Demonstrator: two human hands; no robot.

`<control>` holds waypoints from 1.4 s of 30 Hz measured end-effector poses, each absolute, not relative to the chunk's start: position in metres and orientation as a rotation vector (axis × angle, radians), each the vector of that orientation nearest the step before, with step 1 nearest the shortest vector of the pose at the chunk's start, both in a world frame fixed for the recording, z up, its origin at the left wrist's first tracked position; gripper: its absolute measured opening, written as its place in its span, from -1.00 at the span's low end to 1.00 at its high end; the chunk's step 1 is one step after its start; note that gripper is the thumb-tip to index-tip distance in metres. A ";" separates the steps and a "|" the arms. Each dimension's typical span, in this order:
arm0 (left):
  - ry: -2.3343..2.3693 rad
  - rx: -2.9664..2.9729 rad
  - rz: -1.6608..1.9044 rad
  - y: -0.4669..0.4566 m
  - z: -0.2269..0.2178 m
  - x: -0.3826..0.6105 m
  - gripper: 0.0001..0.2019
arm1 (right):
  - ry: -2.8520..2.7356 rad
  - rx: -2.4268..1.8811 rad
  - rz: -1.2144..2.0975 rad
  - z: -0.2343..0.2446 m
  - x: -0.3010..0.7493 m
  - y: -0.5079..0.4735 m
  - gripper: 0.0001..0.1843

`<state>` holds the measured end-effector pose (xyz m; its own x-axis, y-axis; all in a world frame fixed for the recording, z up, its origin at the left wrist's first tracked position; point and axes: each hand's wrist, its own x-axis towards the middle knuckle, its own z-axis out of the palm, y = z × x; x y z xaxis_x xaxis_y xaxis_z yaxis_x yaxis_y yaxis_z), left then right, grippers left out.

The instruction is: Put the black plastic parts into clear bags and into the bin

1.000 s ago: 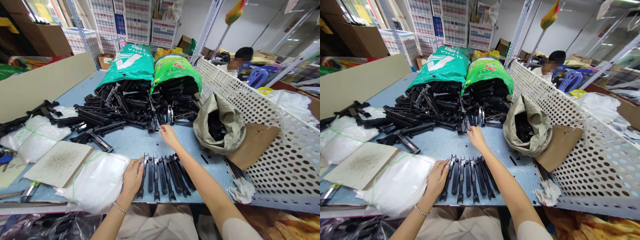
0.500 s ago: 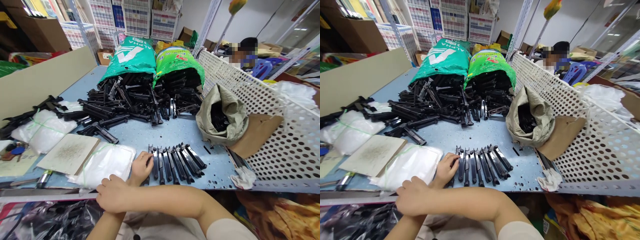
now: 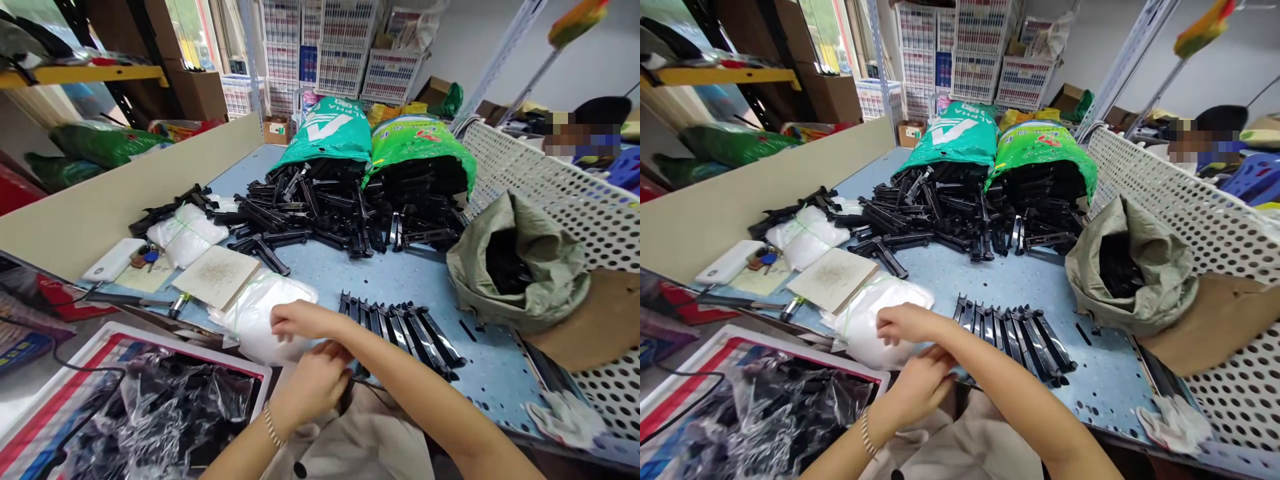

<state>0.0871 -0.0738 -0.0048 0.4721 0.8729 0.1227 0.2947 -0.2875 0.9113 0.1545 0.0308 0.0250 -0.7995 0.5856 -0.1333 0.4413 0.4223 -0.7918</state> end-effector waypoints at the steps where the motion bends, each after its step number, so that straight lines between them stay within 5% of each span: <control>1: 0.982 1.877 0.860 -0.082 -0.001 0.073 -0.69 | -2.370 -0.912 1.518 0.033 0.165 0.038 -0.93; 5: 1.379 1.762 1.312 -0.073 0.008 0.023 -0.43 | -2.133 -0.779 1.855 0.060 0.193 0.061 -0.96; 8: 1.326 1.441 1.139 -0.040 0.012 0.010 -0.20 | -2.100 -0.721 1.911 0.072 0.200 0.072 -0.84; 13: 1.145 1.190 0.816 -0.010 0.016 0.006 -0.68 | -1.933 -0.956 1.582 0.073 0.221 0.081 -0.71; 19: 1.081 1.015 0.828 0.000 0.014 -0.009 -0.74 | -1.755 -1.245 1.143 0.052 0.253 0.094 -0.70; 24: 1.192 0.772 1.169 0.003 0.006 0.010 -0.65 | -1.738 -1.399 0.770 0.051 0.233 0.083 -0.80; 29: 1.106 0.693 1.282 0.004 0.007 0.039 -0.61 | -1.896 -1.223 1.032 0.041 0.189 0.028 -0.82; 35: 0.992 0.762 1.155 0.007 0.024 0.033 -0.62 | -1.108 -1.153 1.433 0.013 0.206 0.021 -0.69; 41: 1.221 1.378 1.275 0.014 0.030 0.011 -0.99 | -1.704 -1.500 1.068 0.030 0.261 0.019 -0.74; 42: 1.279 1.547 1.244 0.015 0.029 0.012 -0.90 | -1.945 -1.623 0.944 0.032 0.261 0.009 -0.75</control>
